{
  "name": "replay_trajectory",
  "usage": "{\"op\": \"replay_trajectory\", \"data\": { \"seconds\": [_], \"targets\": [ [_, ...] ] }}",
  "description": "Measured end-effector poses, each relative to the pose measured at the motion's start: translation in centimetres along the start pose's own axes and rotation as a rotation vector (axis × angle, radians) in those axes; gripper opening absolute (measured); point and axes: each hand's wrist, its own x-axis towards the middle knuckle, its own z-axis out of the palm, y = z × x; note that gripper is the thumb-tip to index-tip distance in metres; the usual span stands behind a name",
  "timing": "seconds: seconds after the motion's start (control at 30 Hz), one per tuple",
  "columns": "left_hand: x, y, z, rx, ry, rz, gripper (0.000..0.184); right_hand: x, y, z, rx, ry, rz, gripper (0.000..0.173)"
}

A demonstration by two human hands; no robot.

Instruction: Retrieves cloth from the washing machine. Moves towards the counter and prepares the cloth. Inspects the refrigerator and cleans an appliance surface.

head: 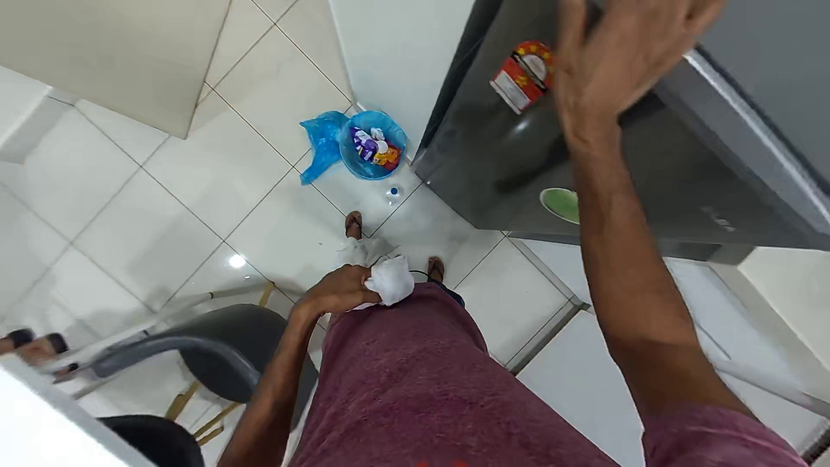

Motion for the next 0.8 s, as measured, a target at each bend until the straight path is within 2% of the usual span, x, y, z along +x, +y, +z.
{"op": "replay_trajectory", "data": {
  "seconds": [0.07, 0.13, 0.23, 0.4, 0.57, 0.63, 0.8],
  "targets": [
    [-0.2, -1.5, -5.2, 0.073, -0.055, 0.021, 0.029, 0.2, -0.9, 0.1, -0.054, -0.005, 0.107, 0.060],
    [-0.9, -3.3, -9.3, 0.192, -0.096, 0.023, 0.028, 0.0, -1.7, -0.7, -0.073, -0.082, 0.230, 0.056],
    [-1.1, -4.9, -16.3, 0.330, -0.193, 0.038, 0.027, 0.9, -2.5, -1.6, -0.051, -0.157, 0.323, 0.059],
    [1.5, -5.6, -22.4, 0.456, -0.313, 0.062, 0.031, 1.3, -3.2, -0.9, -0.098, -0.116, 0.411, 0.062],
    [2.9, -5.7, -23.2, 0.501, -0.251, 0.055, 0.035, 0.8, -3.9, -0.3, -0.108, -0.056, 0.516, 0.062],
    [3.2, -6.0, -23.8, 0.469, -0.283, 0.050, 0.037, 0.7, -4.9, -0.4, -0.122, 0.024, 0.519, 0.059],
    [4.3, -7.9, -24.2, 0.454, -0.434, -0.011, 0.041, -4.7, -6.2, -0.5, -0.139, 0.233, 0.334, 0.051]
  ]
}}
